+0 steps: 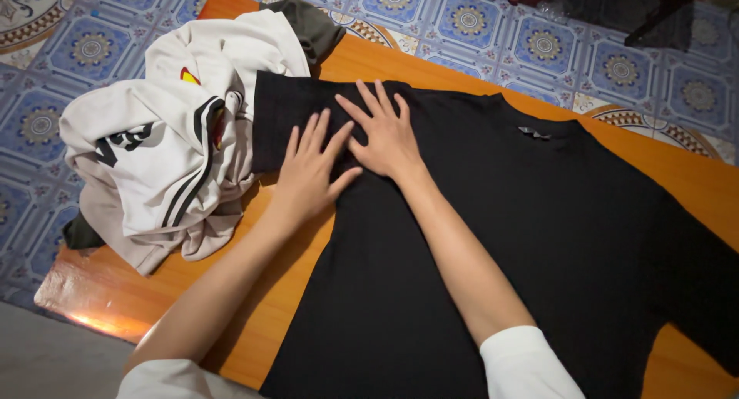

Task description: The recorder is ironing a black t-shirt on a wooden table.

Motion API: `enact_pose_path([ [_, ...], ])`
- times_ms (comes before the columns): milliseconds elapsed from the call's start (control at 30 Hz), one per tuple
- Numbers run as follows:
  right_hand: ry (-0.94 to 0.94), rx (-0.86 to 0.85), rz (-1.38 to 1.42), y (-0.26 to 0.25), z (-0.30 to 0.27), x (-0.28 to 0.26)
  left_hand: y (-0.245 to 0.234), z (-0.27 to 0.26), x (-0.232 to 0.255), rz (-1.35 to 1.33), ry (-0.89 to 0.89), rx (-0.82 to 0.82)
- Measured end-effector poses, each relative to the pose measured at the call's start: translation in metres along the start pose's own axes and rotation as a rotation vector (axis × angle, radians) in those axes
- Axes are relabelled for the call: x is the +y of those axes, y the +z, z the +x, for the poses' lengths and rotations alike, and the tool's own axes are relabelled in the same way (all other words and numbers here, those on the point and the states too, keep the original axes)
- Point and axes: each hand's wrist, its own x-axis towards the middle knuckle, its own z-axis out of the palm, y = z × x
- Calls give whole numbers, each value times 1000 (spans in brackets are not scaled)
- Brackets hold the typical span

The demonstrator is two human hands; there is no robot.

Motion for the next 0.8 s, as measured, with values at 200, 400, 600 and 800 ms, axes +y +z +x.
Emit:
enact_pose_path([
  [200, -113, 320, 276, 5, 5, 10, 3, -4, -24, 100, -177, -182],
  [400, 76, 519, 146, -23, -39, 21, 6, -13, -26, 102, -134, -80],
  [600, 199, 273, 54, -54, -83, 59, -14, 20, 41, -200, 193, -6],
  [800, 216, 118, 15, -46, -90, 101, 31, 18, 84, -47, 238, -216],
])
